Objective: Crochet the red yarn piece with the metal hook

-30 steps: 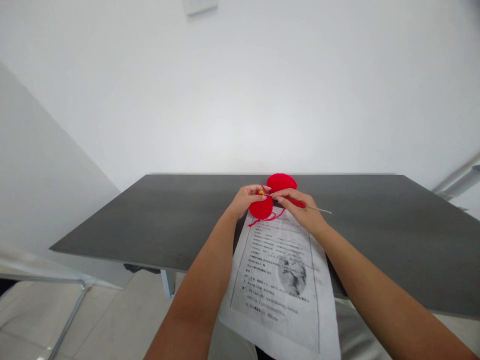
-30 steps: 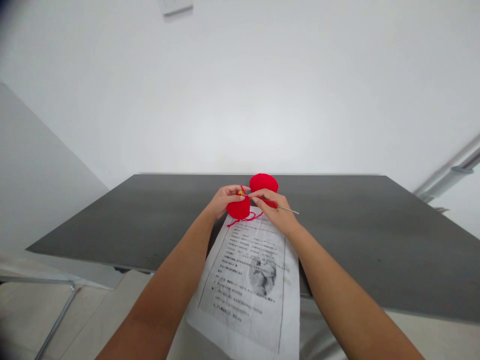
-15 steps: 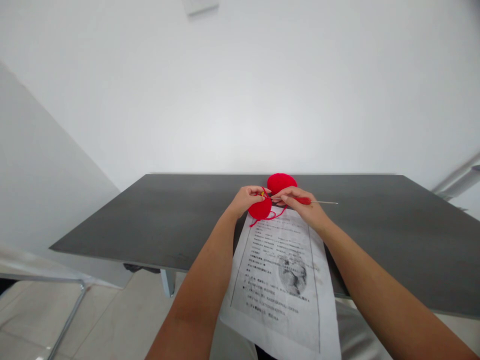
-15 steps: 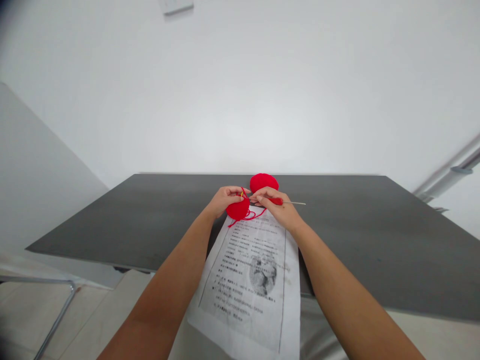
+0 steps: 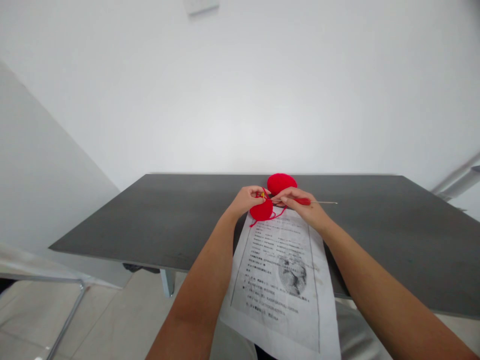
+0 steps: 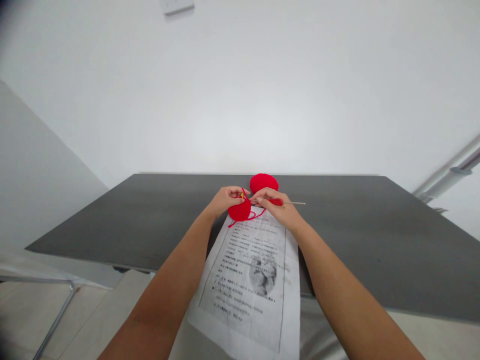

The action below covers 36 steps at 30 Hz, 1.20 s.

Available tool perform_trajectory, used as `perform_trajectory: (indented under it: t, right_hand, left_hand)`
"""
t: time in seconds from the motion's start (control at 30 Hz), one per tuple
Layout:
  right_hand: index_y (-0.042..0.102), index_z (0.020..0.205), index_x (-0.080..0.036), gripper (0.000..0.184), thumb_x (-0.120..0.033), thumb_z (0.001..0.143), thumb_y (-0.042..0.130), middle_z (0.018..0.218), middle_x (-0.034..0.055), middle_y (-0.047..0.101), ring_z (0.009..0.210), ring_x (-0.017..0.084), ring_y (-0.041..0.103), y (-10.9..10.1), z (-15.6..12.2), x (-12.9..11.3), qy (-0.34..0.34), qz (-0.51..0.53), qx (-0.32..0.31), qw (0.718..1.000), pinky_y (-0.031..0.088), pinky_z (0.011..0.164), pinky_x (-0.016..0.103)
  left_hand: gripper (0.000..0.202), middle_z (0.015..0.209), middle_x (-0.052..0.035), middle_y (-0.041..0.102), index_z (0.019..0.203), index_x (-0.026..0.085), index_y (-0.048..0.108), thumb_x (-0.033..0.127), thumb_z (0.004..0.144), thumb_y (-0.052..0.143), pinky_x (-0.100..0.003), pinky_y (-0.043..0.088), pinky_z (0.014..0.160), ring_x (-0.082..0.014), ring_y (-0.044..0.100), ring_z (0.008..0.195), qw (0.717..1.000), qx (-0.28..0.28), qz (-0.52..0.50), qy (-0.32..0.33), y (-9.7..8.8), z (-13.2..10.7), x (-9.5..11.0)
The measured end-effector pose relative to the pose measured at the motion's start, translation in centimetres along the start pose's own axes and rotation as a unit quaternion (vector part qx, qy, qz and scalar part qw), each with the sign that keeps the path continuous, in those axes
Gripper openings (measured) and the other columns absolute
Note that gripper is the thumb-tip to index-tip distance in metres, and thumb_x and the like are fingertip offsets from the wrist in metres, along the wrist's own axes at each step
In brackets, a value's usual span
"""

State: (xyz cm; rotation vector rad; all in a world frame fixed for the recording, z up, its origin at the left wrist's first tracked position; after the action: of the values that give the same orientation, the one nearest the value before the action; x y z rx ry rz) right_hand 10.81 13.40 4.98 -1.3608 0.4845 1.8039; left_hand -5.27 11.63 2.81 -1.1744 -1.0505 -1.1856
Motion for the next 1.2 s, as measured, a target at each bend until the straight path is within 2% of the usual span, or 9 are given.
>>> perform_trajectory:
  t: [0.37,0.63,0.8,0.97,1.2]
  right_hand:
    - [0.067,0.092,-0.019,0.025,-0.04,0.086,0.057,0.091,0.0064,0.07,0.091,0.021,0.065,-0.1,-0.1,0.2,-0.03,-0.082,-0.016,0.996,0.049,0.089,0.041]
    - [0.068,0.086,-0.021,0.021,-0.036,0.086,0.054,0.085,0.0045,0.071,0.082,0.021,0.065,0.4,-0.2,-0.8,-0.059,-0.157,-0.002,0.986,0.051,0.079,0.036]
    - [0.067,0.088,-0.022,0.019,-0.032,0.086,0.051,0.089,0.004,0.071,0.084,0.021,0.064,0.7,-0.2,-0.4,-0.08,-0.218,0.0,0.973,0.049,0.079,0.035]
    - [0.066,0.093,-0.022,0.019,-0.027,0.087,0.049,0.094,0.0043,0.07,0.087,0.02,0.064,1.0,-0.4,-0.2,-0.105,-0.245,-0.007,0.964,0.048,0.081,0.033]
    - [0.066,0.091,-0.024,0.017,-0.025,0.086,0.05,0.093,0.0039,0.071,0.086,0.02,0.065,1.2,-0.5,-0.5,-0.115,-0.251,0.006,0.961,0.049,0.083,0.034]
  left_hand:
    - [0.023,0.079,-0.0059,0.07,0.086,0.011,0.068,0.015,0.063,0.066,-0.024,0.047,0.067,-0.0137,0.062,0.07,0.999,0.015,0.042,0.025,0.1,0.1,0.1]
    - [0.017,0.09,-0.008,0.071,0.08,0.012,0.067,0.014,0.064,0.063,-0.027,0.049,0.075,-0.0154,0.064,0.078,0.994,0.027,0.078,0.072,0.2,0.2,0.4]
    - [0.01,0.093,-0.0088,0.071,0.073,0.013,0.065,0.013,0.064,0.061,-0.029,0.049,0.08,-0.0155,0.063,0.081,0.988,0.04,0.119,0.095,0.3,0.1,0.9]
    - [0.009,0.092,-0.0084,0.071,0.071,0.014,0.065,0.012,0.064,0.06,-0.03,0.049,0.081,-0.0154,0.063,0.081,0.987,0.049,0.123,0.096,0.2,0.1,0.9]
    - [0.009,0.089,-0.0074,0.07,0.071,0.015,0.065,0.011,0.063,0.062,-0.03,0.049,0.081,-0.0154,0.063,0.081,0.989,0.058,0.105,0.091,0.1,0.2,0.6]
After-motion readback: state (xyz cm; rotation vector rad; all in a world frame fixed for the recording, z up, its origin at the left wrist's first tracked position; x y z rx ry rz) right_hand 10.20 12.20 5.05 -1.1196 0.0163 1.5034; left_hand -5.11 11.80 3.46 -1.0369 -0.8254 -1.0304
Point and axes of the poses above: each hand's wrist, its own z-axis towards the middle knuckle, its own y-axis out of the palm, x = y × z, the point moved 6 cm from there along z, towards the middle knuckle
